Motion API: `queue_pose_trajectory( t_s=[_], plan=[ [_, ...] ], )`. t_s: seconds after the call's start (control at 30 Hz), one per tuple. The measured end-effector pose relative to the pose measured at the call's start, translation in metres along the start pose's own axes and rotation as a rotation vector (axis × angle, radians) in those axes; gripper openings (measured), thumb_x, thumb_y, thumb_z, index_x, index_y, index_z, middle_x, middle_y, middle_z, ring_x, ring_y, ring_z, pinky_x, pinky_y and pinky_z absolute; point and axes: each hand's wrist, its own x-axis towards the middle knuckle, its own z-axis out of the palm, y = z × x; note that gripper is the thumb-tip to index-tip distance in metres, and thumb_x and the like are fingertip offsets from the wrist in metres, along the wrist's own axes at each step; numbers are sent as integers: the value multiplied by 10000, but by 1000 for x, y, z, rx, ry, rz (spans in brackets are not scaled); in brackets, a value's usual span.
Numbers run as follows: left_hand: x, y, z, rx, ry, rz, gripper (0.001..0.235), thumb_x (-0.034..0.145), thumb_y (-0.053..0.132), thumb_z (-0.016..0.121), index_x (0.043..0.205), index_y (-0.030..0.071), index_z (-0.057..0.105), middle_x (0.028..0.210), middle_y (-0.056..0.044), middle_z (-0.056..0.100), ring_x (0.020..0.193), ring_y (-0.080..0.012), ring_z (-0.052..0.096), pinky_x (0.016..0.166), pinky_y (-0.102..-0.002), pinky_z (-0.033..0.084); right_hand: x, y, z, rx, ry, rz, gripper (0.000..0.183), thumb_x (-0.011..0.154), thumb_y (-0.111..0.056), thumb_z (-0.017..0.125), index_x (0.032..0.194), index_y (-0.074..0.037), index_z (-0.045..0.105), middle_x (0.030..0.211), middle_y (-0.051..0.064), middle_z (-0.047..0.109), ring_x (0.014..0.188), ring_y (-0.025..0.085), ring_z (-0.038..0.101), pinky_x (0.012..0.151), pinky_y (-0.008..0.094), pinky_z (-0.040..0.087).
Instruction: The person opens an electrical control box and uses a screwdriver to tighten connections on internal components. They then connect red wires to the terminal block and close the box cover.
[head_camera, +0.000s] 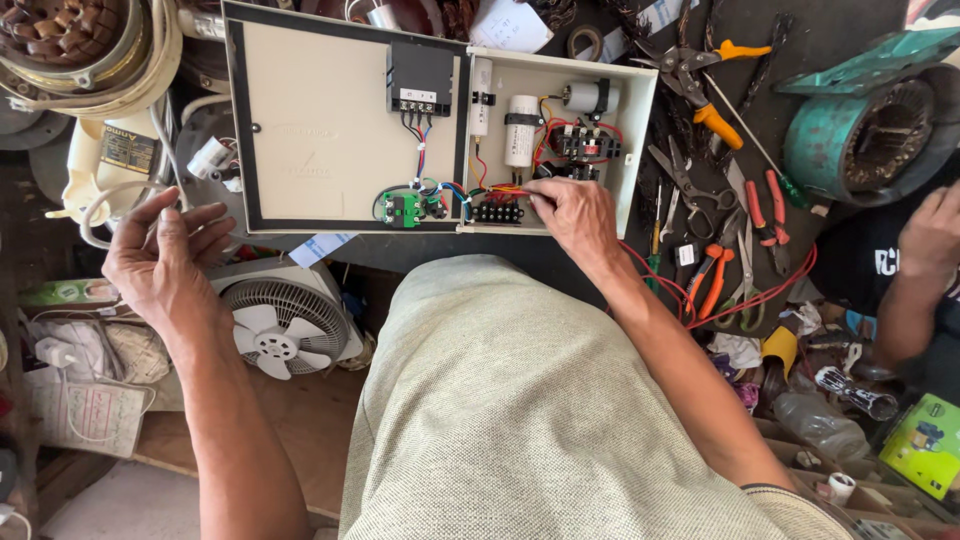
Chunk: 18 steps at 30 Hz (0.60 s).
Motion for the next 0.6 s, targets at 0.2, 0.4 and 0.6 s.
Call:
queue_pose_trajectory(
  t_s=[0.2,0.4,0.6],
  plan=[
    [2,1,2,17,3,10,153,1166,77,590,1265,-17,659,1011,-170,771,856,-207,782,724,-255,624,-2,-1,1,-44,22,-21,140,905,-168,757,1030,-141,815,961,52,788,707,257,728,660,373,579],
    [2,1,6,0,-18,4,160,1165,79,581,1272,-10,660,1011,-163,772,849,-205,780,717,-244,612,-5,-5,0,-168,43,-128,137,909,-171,735,1014,-146,819,920,13,789,685,212,721,617,350,572],
    [1,2,8,3,-23,-3,166,1156,84,575,1270,-9,652,1006,-165,773,841,-205,783,700,-240,607,0,-8,3,-295,-73,-247,90,878,-150,719,925,-87,764,717,56,660,582,224,678,529,380,544]
  ],
)
